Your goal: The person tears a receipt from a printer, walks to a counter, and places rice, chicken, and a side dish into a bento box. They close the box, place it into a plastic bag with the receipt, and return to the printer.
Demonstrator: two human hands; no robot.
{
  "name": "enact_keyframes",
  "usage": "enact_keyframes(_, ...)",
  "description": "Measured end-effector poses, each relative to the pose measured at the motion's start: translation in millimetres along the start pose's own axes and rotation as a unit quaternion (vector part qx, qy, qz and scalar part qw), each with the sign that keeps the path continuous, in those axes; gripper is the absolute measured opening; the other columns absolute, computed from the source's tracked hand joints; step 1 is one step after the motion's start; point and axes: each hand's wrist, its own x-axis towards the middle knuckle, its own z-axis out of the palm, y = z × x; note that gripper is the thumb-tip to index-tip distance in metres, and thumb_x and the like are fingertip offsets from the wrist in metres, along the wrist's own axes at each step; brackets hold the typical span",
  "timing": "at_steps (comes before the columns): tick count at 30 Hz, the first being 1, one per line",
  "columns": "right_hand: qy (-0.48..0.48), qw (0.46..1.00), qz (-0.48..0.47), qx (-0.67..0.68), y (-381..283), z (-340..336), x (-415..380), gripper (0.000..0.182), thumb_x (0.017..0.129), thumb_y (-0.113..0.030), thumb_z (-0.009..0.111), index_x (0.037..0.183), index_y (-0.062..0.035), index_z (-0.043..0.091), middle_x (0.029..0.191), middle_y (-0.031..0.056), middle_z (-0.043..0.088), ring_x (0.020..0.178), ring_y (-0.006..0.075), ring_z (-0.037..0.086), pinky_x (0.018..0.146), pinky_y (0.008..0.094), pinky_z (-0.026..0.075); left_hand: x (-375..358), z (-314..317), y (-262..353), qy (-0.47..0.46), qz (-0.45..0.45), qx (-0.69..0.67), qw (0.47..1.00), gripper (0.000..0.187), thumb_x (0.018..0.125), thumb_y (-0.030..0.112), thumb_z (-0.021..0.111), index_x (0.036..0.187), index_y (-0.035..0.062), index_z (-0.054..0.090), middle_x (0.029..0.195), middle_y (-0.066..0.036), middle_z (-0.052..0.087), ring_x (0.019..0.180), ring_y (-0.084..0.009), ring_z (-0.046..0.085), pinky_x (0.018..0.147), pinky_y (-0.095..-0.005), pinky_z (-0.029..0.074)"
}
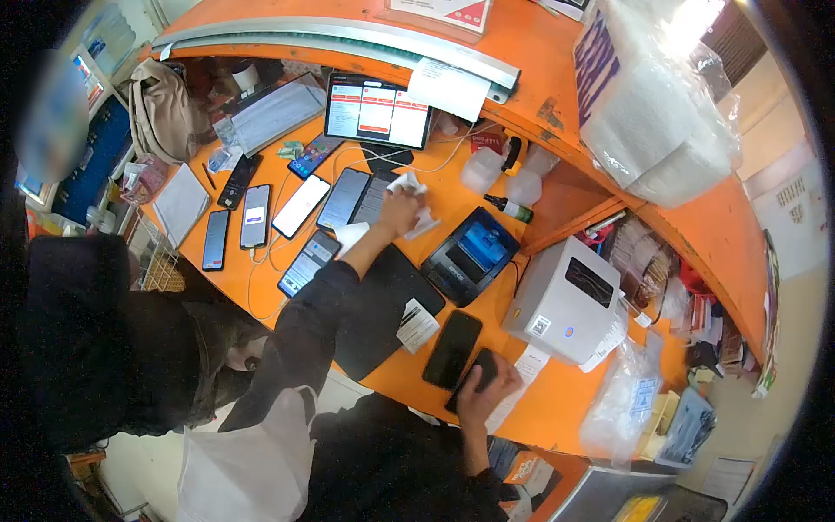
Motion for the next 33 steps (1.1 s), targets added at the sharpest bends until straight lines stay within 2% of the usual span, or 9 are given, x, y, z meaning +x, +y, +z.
enact_keyframes(3, -0.165, 0.975, -0.148, 0.032, -27.7, 18.0, 16.7, 0.049, 0.082, -0.014, 0.071, 0.128, -0.0072, 0.054, 0.127, 0.0196, 0.049, 0.117, 0.0363, 0.045, 0.1, 0.0461, 0.036, -16.0, 34.6, 5.5, 0.099, 0.125, -0.045, 0.986, 0.059, 0.078, 0.014, 0.066, 0.133, 0.014, 0.047, 0.116, -0.014, 0.058, 0.116, -0.0348, 0.054, 0.094, -0.0559, 0.042)
enact_keyframes(9, -0.249, 0.948, -0.18, -0.077, -35.4, 71.3, 2.0, 0.046, 0.078, -0.011, 0.072, 0.122, -0.0095, 0.059, 0.126, 0.0108, 0.054, 0.112, 0.0322, 0.05, 0.093, 0.0431, 0.04, -113.5, -50.6, 22.6, 0.312, 0.014, -0.277, 0.909, 0.061, 0.071, 0.002, 0.067, 0.128, 0.0136, 0.047, 0.112, -0.018, 0.057, 0.101, -0.0435, 0.059, 0.082, -0.048, 0.05)
enact_keyframes(14, -0.207, 0.96, -0.186, -0.019, -9.6, 85.3, -5.9, 0.035, 0.08, -0.009, 0.068, 0.115, -0.0111, 0.063, 0.111, 0.0111, 0.057, 0.101, 0.0304, 0.056, 0.086, 0.0429, 0.044, -149.1, -61.6, -49.4, 0.132, -0.205, -0.275, 0.93, 0.061, 0.076, 0.033, 0.075, 0.129, 0.0146, 0.05, 0.122, -0.016, 0.053, 0.097, -0.0386, 0.064, 0.081, -0.0471, 0.052)
enact_keyframes(17, -0.153, 0.975, -0.148, 0.059, -9.8, 83.3, -0.1, 0.027, 0.08, -0.003, 0.066, 0.106, -0.0085, 0.065, 0.097, 0.0112, 0.057, 0.089, 0.0289, 0.058, 0.077, 0.0392, 0.047, -149.2, -40.1, -66.5, 0.073, -0.119, -0.078, 0.987, 0.055, 0.076, 0.045, 0.075, 0.121, 0.0171, 0.06, 0.117, -0.013, 0.058, 0.094, -0.0345, 0.066, 0.078, -0.0457, 0.053)
enact_keyframes(24, -0.038, 0.967, 0.046, 0.247, -37.9, 46.9, 40.4, 0.015, 0.089, 0.0, 0.06, 0.102, -0.0022, 0.066, 0.087, 0.0103, 0.053, 0.074, 0.0203, 0.058, 0.066, 0.0324, 0.049, -157.7, -37.2, -54.1, 0.065, -0.147, -0.106, 0.981, 0.032, 0.078, 0.033, 0.075, 0.101, 0.0116, 0.067, 0.098, -0.014, 0.066, 0.093, -0.0339, 0.066, 0.077, -0.0436, 0.053)
enact_keyframes(27, -0.038, 0.919, 0.141, 0.365, -50.7, 45.2, 53.3, 0.016, 0.095, -0.006, 0.055, 0.104, -0.0005, 0.066, 0.094, 0.0096, 0.051, 0.087, 0.0202, 0.058, 0.079, 0.0336, 0.049, -162.0, -43.2, -23.4, 0.185, -0.133, -0.325, 0.918, 0.026, 0.08, 0.024, 0.073, 0.098, 0.0084, 0.063, 0.089, -0.014, 0.065, 0.087, -0.0289, 0.068, 0.075, -0.0406, 0.052)
enact_keyframes(30, -0.025, 0.946, -0.01, 0.323, -45.0, 63.3, 62.6, 0.029, 0.101, -0.018, 0.048, 0.121, 0.0009, 0.058, 0.11, 0.0112, 0.056, 0.103, 0.0212, 0.058, 0.09, 0.0346, 0.046, -178.2, -83.5, 77.3, 0.23, -0.141, -0.765, 0.585, 0.011, 0.086, -0.001, 0.061, 0.086, 0.0081, 0.055, 0.081, 0.002, 0.055, 0.076, -0.0089, 0.054, 0.068, -0.0234, 0.045)
enact_keyframes(32, 0.007, 0.862, 0.038, 0.505, -90.7, 57.9, 69.2, 0.034, 0.102, -0.024, 0.046, 0.126, -0.0009, 0.048, 0.12, 0.0146, 0.053, 0.114, 0.0245, 0.05, 0.101, 0.0378, 0.037, -183.8, -56.6, 123.2, 0.309, -0.016, -0.638, 0.705, 0.014, 0.082, -0.001, 0.063, 0.09, 0.0073, 0.054, 0.086, 0.0, 0.053, 0.079, -0.0104, 0.051, 0.071, -0.0266, 0.045)
enact_keyframes(33, 0.012, 0.848, 0.029, 0.529, -93.8, 58.4, 72.5, 0.038, 0.101, -0.027, 0.047, 0.129, -0.0016, 0.043, 0.123, 0.0171, 0.051, 0.117, 0.0258, 0.049, 0.103, 0.0397, 0.035, -197.6, -55.5, 152.2, 0.203, -0.012, -0.741, 0.64, 0.02, 0.085, 0.013, 0.063, 0.103, 0.0075, 0.056, 0.095, -0.005, 0.051, 0.092, -0.0162, 0.049, 0.087, -0.0321, 0.04)
